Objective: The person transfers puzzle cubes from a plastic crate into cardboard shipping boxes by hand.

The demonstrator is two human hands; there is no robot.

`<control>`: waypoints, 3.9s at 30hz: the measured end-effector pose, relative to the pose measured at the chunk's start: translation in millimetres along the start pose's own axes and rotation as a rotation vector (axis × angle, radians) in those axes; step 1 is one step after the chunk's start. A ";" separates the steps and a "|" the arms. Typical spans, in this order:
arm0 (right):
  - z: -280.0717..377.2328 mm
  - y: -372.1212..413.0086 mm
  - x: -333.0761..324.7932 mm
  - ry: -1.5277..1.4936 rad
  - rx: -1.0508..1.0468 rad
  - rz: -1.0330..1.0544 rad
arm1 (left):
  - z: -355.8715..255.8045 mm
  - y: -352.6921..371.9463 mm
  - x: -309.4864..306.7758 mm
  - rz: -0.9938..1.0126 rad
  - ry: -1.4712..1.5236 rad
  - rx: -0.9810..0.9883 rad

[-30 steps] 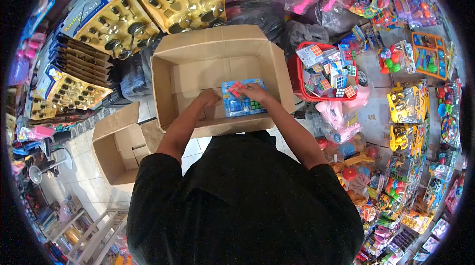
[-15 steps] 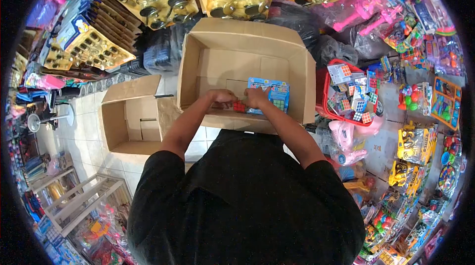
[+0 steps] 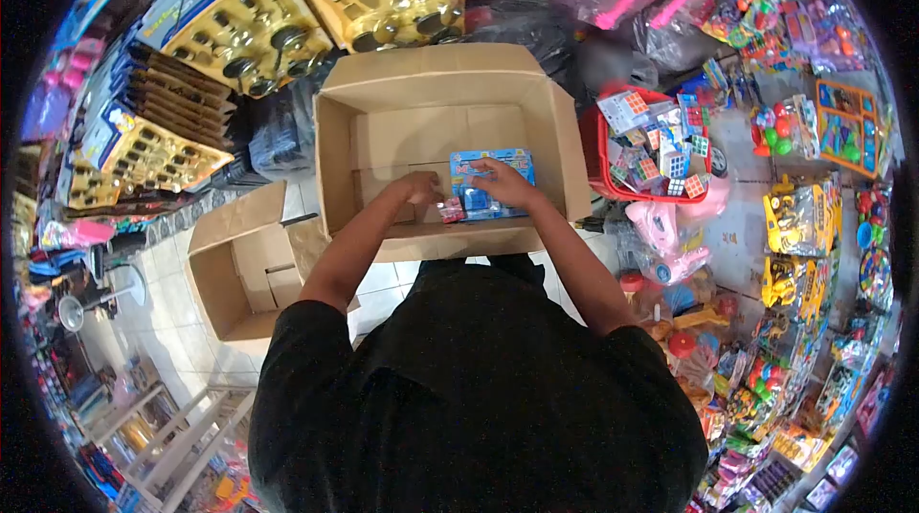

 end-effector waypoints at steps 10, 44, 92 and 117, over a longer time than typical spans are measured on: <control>-44.6 175.1 -106.1 -0.403 -0.167 -0.610 | -225.7 47.1 -18.8 -0.071 0.727 0.225; -516.0 394.6 -2.2 -0.962 0.742 -0.557 | -273.4 -151.6 313.6 0.198 0.120 -0.035; -274.2 242.1 -531.7 0.474 0.084 -0.653 | -482.1 -280.0 103.5 -0.303 1.451 0.189; -132.6 242.0 -440.0 -0.064 -0.505 -0.236 | -484.0 -240.0 112.3 -0.309 1.544 0.501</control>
Point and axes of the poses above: each hand's wrist, its own y-axis away from the middle knuckle, its own x-axis out of the palm, z = x × y, the point moved 7 cm from there along -y, towards the middle knuckle, and after that the axes turned 2 degrees about z, right-handed, at the moved point
